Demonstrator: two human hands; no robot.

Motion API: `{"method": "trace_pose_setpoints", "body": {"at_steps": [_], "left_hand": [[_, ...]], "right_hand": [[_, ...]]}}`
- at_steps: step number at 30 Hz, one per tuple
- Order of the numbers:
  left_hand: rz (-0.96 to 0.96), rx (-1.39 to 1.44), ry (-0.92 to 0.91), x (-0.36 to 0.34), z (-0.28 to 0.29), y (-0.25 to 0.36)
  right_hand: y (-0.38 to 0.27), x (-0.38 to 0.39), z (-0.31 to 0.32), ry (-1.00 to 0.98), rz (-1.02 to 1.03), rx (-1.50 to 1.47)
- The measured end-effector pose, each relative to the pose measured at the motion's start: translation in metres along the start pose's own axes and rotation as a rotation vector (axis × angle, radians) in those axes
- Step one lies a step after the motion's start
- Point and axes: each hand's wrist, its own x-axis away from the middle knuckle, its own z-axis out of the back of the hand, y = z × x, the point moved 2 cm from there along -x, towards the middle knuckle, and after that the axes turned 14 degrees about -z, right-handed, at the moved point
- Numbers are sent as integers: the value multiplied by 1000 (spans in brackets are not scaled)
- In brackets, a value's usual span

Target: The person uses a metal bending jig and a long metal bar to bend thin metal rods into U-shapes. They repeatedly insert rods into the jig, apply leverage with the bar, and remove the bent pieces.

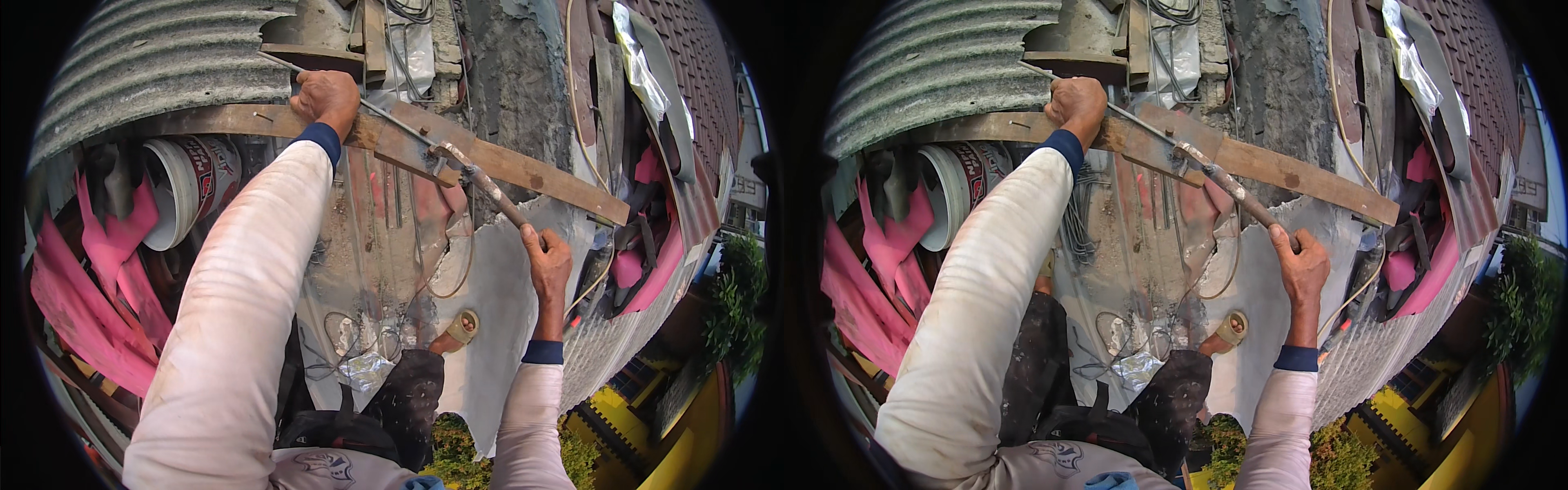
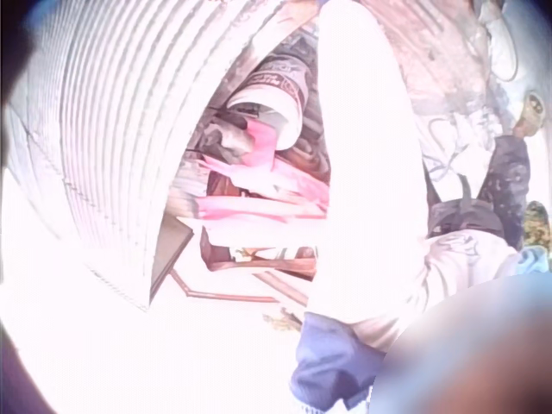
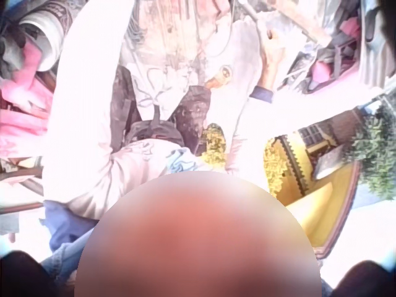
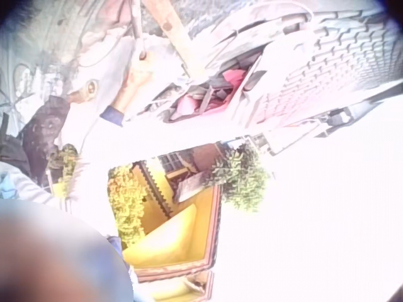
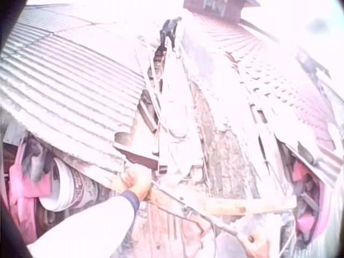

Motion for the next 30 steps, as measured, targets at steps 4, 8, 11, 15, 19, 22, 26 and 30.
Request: {"method": "trace_pose_setpoints", "body": {"at_steps": [4, 8, 11, 15, 19, 22, 26, 30], "left_hand": [[75, -40, 11, 9, 31, 17], [123, 48, -52, 5, 49, 22], [203, 122, -8, -4, 59, 20], [157, 392, -77, 2, 83, 21], [266, 786, -58, 21, 117, 41], [286, 1029, -89, 27, 148, 59], [166, 1277, -307, 16, 184, 90], [-476, 881, -289, 24, 196, 123]], "right_hand": [[-58, 13, -31, -175, -109, -248], [-120, -7, -67, -13, -125, -250], [-136, -19, -77, 38, -155, -173], [-138, -23, -78, 27, -150, -110], [-139, -23, -77, 27, -150, -84], [-141, -24, -75, 2, -169, -51], [-143, -24, -70, -28, -178, -65], [-145, -23, -70, -18, -163, -95]]}}
